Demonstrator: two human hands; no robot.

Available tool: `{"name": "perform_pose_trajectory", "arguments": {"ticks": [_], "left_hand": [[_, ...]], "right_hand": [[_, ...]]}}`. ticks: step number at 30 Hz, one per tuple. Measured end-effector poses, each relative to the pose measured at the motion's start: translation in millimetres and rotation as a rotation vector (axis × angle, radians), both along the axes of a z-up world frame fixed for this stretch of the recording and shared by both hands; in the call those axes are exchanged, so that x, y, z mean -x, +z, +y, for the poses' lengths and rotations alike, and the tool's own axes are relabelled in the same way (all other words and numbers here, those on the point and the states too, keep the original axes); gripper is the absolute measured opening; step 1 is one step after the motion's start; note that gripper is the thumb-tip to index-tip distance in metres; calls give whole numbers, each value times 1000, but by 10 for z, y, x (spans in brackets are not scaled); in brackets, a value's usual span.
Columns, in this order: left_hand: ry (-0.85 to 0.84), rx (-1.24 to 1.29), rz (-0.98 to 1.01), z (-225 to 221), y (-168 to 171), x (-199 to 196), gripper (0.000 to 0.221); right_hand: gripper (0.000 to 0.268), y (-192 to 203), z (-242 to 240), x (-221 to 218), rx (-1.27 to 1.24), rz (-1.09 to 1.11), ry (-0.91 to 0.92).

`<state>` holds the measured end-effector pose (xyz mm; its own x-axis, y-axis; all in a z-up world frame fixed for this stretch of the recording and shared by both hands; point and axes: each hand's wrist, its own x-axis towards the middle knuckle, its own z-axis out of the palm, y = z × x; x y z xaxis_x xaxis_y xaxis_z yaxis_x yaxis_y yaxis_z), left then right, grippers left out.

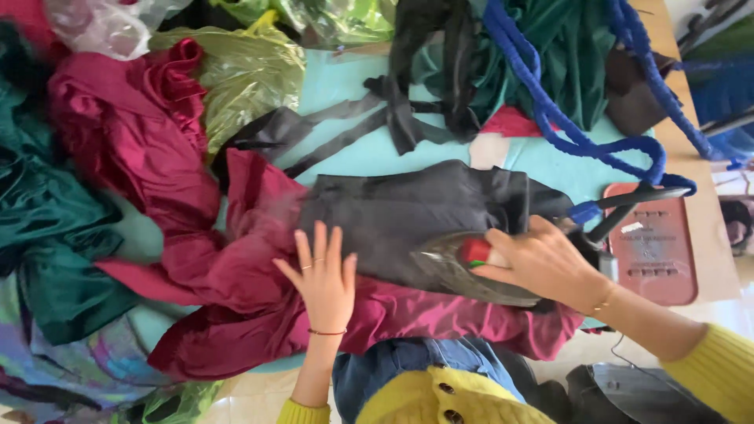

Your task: Ironing and folding different colored fabric pieces on a pressing table.

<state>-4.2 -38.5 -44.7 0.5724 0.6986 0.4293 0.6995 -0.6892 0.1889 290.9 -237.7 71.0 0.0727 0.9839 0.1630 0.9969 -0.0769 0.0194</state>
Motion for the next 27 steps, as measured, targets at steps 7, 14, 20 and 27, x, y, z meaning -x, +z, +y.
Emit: {"name": "perform_pose_trajectory", "arguments": {"ticks": [7,14,20,27], "left_hand": [[-317,104,71,-204,88,-169,64],[-404,62,144,-165,104,1,77],[-452,80,34,-147,144,54,53],[-558,42,-170,-29,406,-157,5]], "right_hand": [[71,95,-925,-881,199,-292,-264],[57,-137,-1690,-2058,498,-363,-537],[70,-500,-1965,-2563,410,-205,-815],[68,-261,-1836,-2372,416,54,-979]]}}
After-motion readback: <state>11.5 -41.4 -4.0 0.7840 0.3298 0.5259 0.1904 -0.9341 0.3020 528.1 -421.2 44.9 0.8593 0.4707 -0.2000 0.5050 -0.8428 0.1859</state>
